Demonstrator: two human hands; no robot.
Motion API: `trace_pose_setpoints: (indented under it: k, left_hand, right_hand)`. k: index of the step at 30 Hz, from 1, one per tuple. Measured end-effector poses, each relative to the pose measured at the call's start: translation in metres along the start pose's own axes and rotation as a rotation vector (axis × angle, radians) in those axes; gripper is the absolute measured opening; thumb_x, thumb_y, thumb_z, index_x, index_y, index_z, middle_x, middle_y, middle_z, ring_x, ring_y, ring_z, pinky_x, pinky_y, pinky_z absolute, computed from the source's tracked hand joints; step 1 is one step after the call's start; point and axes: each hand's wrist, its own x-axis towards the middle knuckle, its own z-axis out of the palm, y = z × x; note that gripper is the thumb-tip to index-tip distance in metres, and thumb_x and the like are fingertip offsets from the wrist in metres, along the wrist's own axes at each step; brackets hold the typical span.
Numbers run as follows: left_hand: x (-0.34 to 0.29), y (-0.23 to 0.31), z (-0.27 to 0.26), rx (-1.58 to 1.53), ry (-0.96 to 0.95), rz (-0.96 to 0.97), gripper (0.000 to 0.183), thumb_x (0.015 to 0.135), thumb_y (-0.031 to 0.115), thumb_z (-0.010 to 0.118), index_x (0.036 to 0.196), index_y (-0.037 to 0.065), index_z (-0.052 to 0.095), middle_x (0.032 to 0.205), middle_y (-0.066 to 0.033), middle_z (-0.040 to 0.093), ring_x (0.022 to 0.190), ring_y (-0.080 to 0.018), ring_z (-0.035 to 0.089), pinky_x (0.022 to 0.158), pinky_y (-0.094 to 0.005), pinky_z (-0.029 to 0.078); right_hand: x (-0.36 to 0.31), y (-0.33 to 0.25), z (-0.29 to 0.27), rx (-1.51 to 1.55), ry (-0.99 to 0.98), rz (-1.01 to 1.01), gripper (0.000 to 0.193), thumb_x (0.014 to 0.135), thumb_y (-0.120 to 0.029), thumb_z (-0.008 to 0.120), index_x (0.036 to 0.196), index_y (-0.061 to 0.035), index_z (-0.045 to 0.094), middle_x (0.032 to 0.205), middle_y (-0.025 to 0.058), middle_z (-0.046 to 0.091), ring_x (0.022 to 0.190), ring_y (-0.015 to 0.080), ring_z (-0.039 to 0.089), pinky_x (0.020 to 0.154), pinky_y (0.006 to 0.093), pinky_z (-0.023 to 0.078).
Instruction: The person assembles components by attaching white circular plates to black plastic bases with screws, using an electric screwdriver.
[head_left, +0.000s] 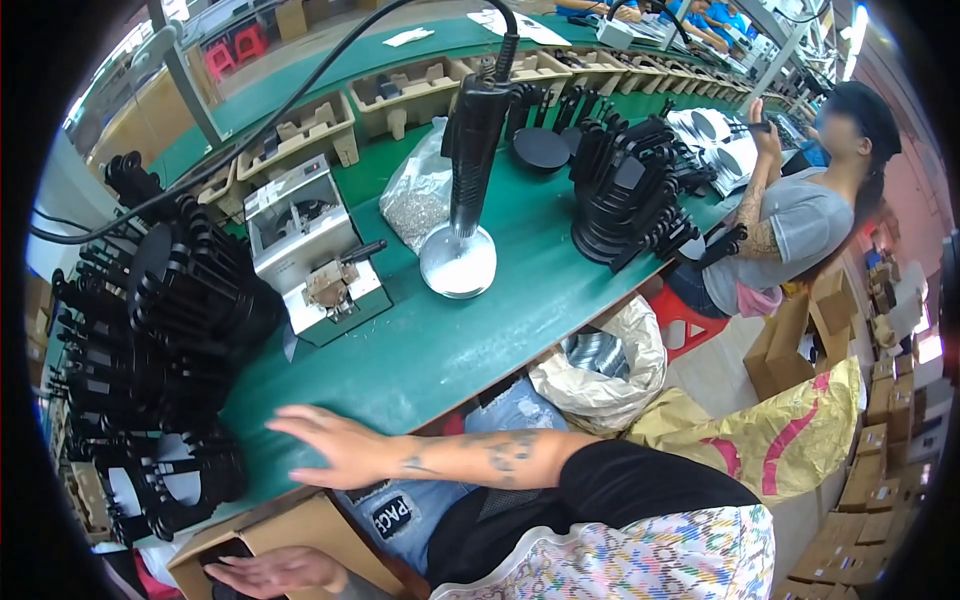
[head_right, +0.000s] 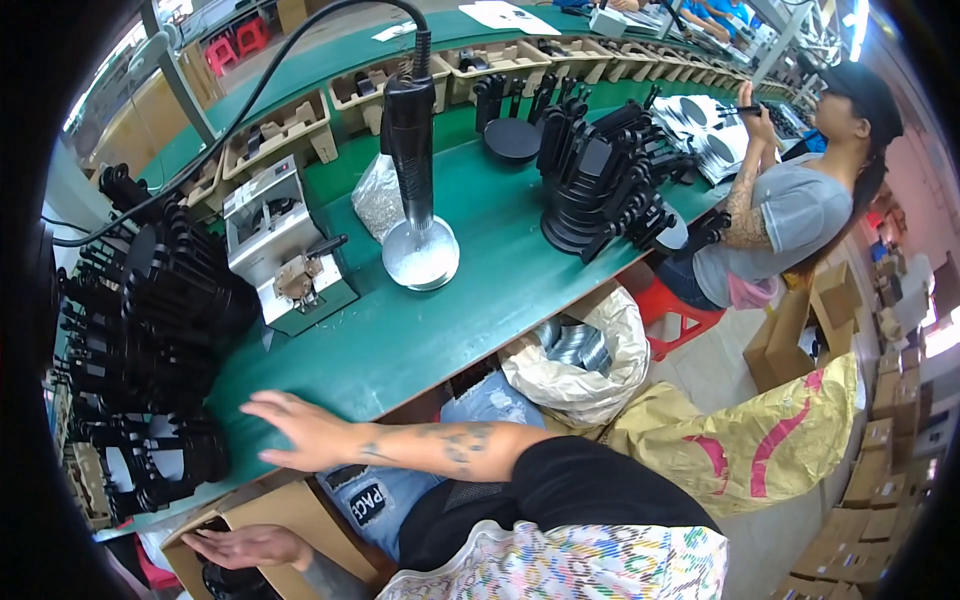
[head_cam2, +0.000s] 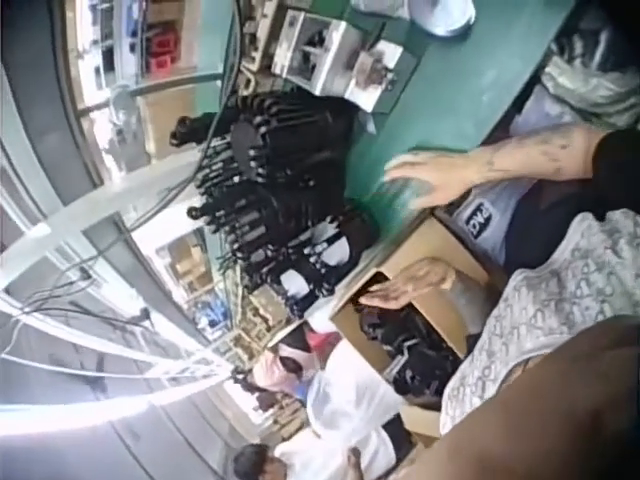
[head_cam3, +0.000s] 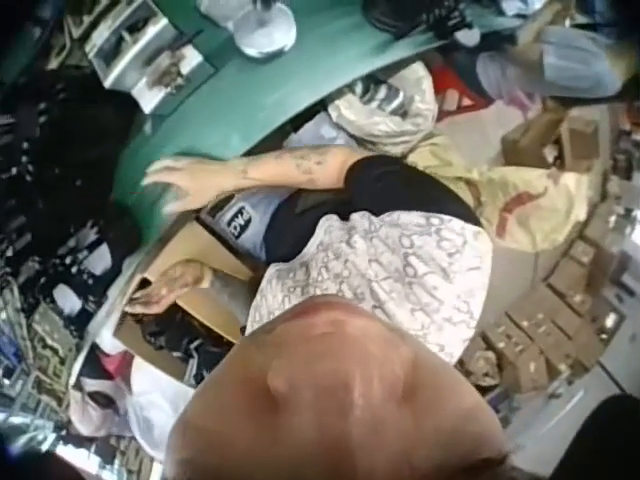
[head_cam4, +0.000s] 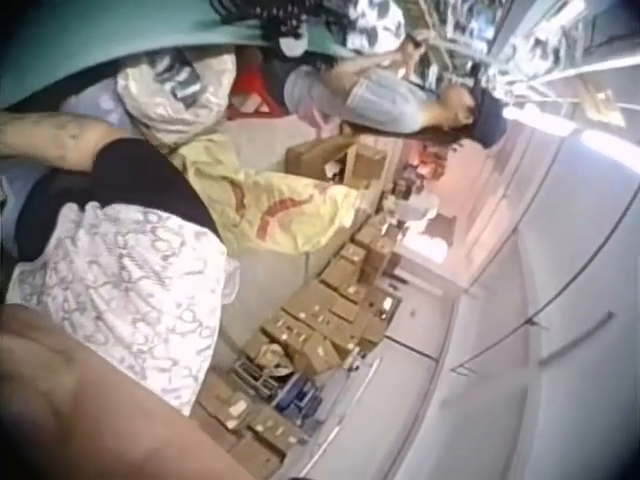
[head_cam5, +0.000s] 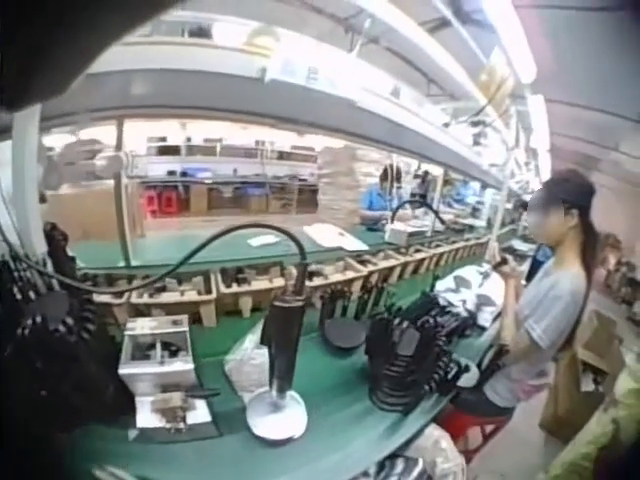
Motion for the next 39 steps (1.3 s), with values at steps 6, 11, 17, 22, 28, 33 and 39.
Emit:
trace_pose_setpoints:
  k: [6,11,17,22,28,33,39]
  left_hand:
    - [-0.042,0.002,0.002,-0.114,-0.239,-0.057,0.061,0.103,0.037,0.041,0.150,-0.001,0.034,0.153,-0.0293,0.037,0.145,-0.0414,0.036,0.118,-0.0506,0.032]
    - [-0.050,0.003,0.034,-0.234,-0.332,-0.110,0.051,0.100,0.026,0.044,0.145,0.003,0.039,0.149,-0.0301,0.039,0.132,-0.0419,0.048,0.109,-0.0504,0.042]
    - [-0.047,0.031,0.076,-0.386,-0.484,-0.098,0.046,0.100,0.023,0.048,0.141,0.002,0.041,0.147,-0.0268,0.040,0.130,-0.0404,0.048,0.107,-0.0504,0.044]
    - [-0.045,0.034,0.070,-0.416,-0.572,-0.089,0.043,0.100,0.020,0.053,0.137,0.001,0.043,0.144,-0.0255,0.042,0.131,-0.0404,0.047,0.106,-0.0520,0.047]
    - [-0.065,0.033,0.046,-0.342,-0.598,-0.249,0.039,0.093,0.009,0.056,0.129,-0.001,0.048,0.139,-0.0254,0.046,0.127,-0.0395,0.050,0.108,-0.0501,0.046]
    - [-0.060,0.036,0.038,-0.225,-0.821,-0.278,0.028,0.090,0.002,0.059,0.118,0.000,0.058,0.130,-0.0212,0.057,0.122,-0.0371,0.056,0.106,-0.0462,0.044]
    - [-0.038,0.026,0.033,-0.056,-0.834,-0.219,0.023,0.084,0.001,0.068,0.106,0.002,0.062,0.123,-0.0192,0.060,0.111,-0.0390,0.059,0.095,-0.0474,0.049]
  right_hand:
    - [-0.138,0.006,-0.135,-0.504,0.469,-0.082,0.027,0.080,-0.007,0.079,0.105,-0.0066,0.070,0.111,0.0127,0.068,0.095,0.0248,0.068,0.079,0.0334,0.056]
    - [-0.241,0.029,-0.260,-0.428,1.518,0.280,0.015,0.099,-0.014,0.065,0.110,-0.0074,0.057,0.108,0.0032,0.058,0.091,0.0106,0.054,0.079,0.0267,0.047]
    - [-0.301,0.036,-0.408,-0.228,1.930,0.078,0.071,0.099,-0.039,0.065,0.151,-0.0013,0.035,0.151,0.0156,0.043,0.137,0.0251,0.043,0.114,0.0355,0.032]
    - [-0.259,0.062,-0.460,-0.269,1.785,0.167,0.081,0.103,-0.045,0.057,0.153,0.0114,0.029,0.154,0.0192,0.041,0.142,0.0256,0.038,0.118,0.0351,0.025]
    - [-0.284,0.092,-0.484,0.027,1.537,-0.001,0.070,0.105,-0.060,0.044,0.145,-0.0030,0.049,0.142,0.0040,0.057,0.130,0.0197,0.052,0.114,0.0348,0.034]
    - [-0.286,0.055,-0.460,-0.057,1.415,0.139,0.070,0.107,-0.059,0.040,0.148,-0.0037,0.045,0.149,0.0038,0.051,0.138,0.0201,0.045,0.119,0.0364,0.027]
    - [-0.268,0.062,-0.371,-0.404,1.796,0.186,0.048,0.109,-0.039,0.048,0.132,0.0030,0.054,0.129,0.0157,0.061,0.122,0.0254,0.057,0.107,0.0376,0.043]
